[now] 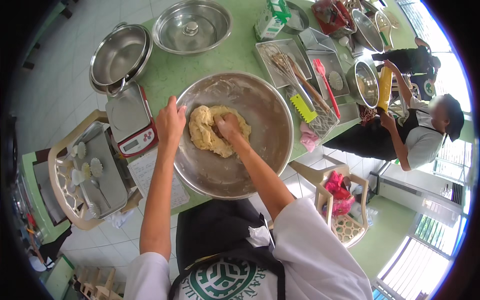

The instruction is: The person kneads dough in a metal bowl by hand, adds a white ingredient from a small cup into the bowl using a spoon, and kneads the dough by hand.

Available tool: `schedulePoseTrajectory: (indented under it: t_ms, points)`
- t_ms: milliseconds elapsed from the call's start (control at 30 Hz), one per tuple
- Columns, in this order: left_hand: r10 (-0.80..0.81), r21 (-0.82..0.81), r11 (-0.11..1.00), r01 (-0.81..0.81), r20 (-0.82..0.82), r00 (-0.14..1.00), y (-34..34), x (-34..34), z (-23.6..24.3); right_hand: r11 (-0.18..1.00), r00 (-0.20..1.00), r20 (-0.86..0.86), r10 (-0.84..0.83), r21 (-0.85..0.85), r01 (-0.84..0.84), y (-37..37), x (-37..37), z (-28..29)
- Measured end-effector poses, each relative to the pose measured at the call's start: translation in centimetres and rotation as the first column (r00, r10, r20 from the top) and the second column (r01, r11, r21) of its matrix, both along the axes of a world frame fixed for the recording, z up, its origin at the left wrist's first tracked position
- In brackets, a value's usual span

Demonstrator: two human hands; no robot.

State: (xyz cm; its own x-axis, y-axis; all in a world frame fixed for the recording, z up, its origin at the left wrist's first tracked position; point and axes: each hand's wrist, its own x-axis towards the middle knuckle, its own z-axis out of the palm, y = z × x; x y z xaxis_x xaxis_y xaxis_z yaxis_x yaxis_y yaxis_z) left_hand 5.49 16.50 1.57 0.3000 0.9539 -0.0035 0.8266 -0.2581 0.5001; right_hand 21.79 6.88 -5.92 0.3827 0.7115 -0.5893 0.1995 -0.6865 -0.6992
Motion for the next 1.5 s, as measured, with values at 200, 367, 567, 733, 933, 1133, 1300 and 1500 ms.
schedulePoseTrajectory:
  t_ms: [200, 367, 567, 733, 933, 1133, 1300, 1500]
  points:
    - [-0.001, -0.057, 0.998, 0.003, 0.02, 1.0, 0.7, -2.1, -1.5, 0.722, 0.766, 0.262, 0.587, 0.258, -0.642, -1.0, 0.3, 6.0]
    - [-0.044, -0.083, 0.996, 0.043, -0.019, 0.999, 0.7, -0.2, -0.3, 0.551, 0.489, 0.615, 0.619, 0.104, -0.828, 7.5, 1.7, 6.2]
    - [-0.042, -0.025, 0.999, 0.042, -0.004, 0.999, 0.7, -1.1, -0.5, 0.557, 0.528, 0.551, 0.646, 0.134, -0.82, 3.8, -2.6, 5.0]
    - [-0.002, -0.065, 0.998, 0.004, 0.031, 1.0, 0.5, -0.6, -0.2, 0.573, 0.532, 0.577, 0.619, 0.131, -0.809, -7.1, 0.9, 6.6]
    - [-0.018, -0.036, 0.999, 0.02, 0.039, 0.999, 0.3, -1.6, -1.6, 0.649, 0.59, 0.526, 0.612, 0.091, -0.755, -5.2, -0.2, 10.5]
    - [-0.029, 0.014, 1.0, 0.028, 0.027, 0.999, -0.2, -0.7, -0.6, 0.857, 0.757, 0.445, 0.479, -0.049, -0.513, -1.7, -3.3, 6.5]
    - [0.028, -0.029, 0.999, -0.028, 0.027, 0.999, -0.7, -1.8, -1.1, 0.902, 0.833, 0.35, 0.429, -0.111, -0.418, -6.0, -1.8, 2.5]
    - [0.071, -0.087, 0.993, -0.082, -0.127, 0.989, -0.5, 0.0, 0.8, 0.911, 0.752, 0.526, 0.396, -0.122, -0.394, -1.2, -3.0, -0.1]
